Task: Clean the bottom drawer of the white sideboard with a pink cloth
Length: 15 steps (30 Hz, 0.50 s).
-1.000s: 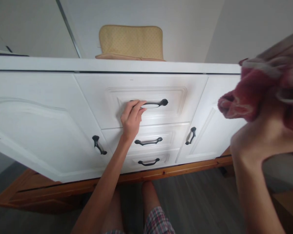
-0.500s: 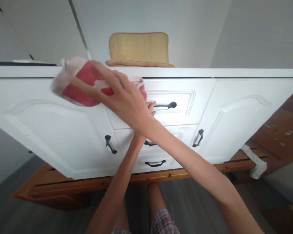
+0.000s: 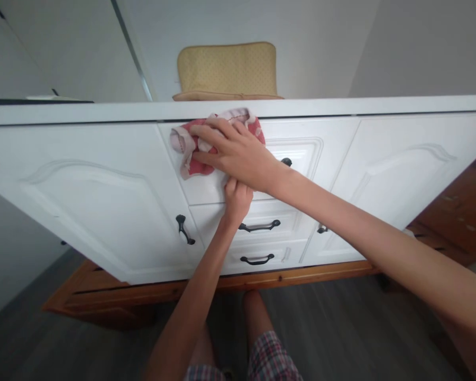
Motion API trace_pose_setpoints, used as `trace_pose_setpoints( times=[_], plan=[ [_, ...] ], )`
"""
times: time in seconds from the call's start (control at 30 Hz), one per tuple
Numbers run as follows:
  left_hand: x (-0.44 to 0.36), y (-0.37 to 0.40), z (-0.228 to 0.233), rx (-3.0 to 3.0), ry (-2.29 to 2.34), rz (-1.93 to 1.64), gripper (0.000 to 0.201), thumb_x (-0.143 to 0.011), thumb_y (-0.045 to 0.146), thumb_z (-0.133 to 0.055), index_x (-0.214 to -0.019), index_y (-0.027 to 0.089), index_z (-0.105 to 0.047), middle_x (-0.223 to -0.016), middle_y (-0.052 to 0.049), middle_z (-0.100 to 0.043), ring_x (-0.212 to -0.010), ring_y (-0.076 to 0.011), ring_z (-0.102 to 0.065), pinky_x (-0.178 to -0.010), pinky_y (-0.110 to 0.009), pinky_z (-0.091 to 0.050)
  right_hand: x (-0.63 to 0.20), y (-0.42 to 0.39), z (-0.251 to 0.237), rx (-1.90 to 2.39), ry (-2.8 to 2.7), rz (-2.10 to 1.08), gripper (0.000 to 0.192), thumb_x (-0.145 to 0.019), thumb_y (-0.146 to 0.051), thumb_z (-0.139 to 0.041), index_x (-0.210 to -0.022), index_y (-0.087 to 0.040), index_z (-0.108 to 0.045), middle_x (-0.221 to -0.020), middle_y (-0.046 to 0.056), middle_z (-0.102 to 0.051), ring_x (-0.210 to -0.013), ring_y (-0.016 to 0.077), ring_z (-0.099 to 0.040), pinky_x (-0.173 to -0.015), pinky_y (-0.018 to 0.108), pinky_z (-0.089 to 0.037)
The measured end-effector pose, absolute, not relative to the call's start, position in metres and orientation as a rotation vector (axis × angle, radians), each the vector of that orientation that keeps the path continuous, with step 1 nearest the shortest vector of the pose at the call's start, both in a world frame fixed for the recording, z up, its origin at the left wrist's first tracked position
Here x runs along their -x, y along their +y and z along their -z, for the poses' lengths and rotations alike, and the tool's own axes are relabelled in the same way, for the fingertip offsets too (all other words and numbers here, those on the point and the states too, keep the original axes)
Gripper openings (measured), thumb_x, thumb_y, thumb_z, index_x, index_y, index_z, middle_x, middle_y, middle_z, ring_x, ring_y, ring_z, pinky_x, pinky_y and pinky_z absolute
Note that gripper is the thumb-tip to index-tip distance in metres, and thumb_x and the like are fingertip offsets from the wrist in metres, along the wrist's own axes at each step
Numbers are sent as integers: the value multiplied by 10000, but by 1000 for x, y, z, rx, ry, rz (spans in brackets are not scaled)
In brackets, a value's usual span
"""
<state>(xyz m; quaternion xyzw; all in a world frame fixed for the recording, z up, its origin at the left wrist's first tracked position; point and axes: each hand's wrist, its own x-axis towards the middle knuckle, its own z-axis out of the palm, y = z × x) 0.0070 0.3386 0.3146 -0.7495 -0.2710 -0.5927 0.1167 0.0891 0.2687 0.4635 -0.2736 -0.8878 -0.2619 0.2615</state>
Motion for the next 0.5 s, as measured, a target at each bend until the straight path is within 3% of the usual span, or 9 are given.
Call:
trace_pose_setpoints(
  times=[0.07, 0.17, 0.3, 0.4, 0.5],
  plan=[
    [-7, 331, -316, 2089, -778, 1802, 425, -1194, 337, -352, -1118, 186, -743, -1115, -137, -707, -1046, -250, -730, -972, -391, -608, -104, 263, -468, 778, -2409, 697, 388, -1120, -191, -387, -1298, -248, -727, -1701, 10, -479, -1631, 295, -329, -1339, 597, -301],
    [-6, 311, -321, 2032, -699, 1815, 385, -1198, 355, -390, -1307, 178, -714, -1310, -166, -690, -1111, -224, -742, -1003, -359, -621, -131, 257, -469, 852, -2388, 713, 351, -1121, -237, -440, -1326, -265, -723, -1709, 21, -463, -1622, 313, -329, -1340, 611, -310],
    [2, 279, -309, 2121, -548, 1739, 431, -1170, 180, -424, -1562, 239, -590, -1556, -181, -592, -1185, -197, -745, -1031, -358, -645, -183, 247, -460, 1041, -2280, 761, 361, -1110, -311, -485, -1400, -303, -700, -1679, 37, -497, -1610, 348, -338, -1335, 664, -305],
    [20, 253, -282, 2062, -558, 1795, 501, -1108, 74, -489, -1538, 294, -625, -1500, -139, -636, -1093, -180, -768, -920, -322, -688, -227, 241, -449, 1167, -2110, 791, 380, -1115, -328, -455, -1410, -330, -695, -1646, 59, -518, -1578, 360, -378, -1309, 679, -325],
    [46, 228, -250, 1993, -701, 1821, 466, -1046, 36, -560, -1414, 273, -717, -1353, -120, -698, -1083, -209, -779, -856, -315, -703, -258, 238, -432, 1225, -1916, 838, 398, -1129, -328, -399, -1385, -325, -703, -1630, 93, -506, -1543, 353, -412, -1284, 671, -342]
  ],
)
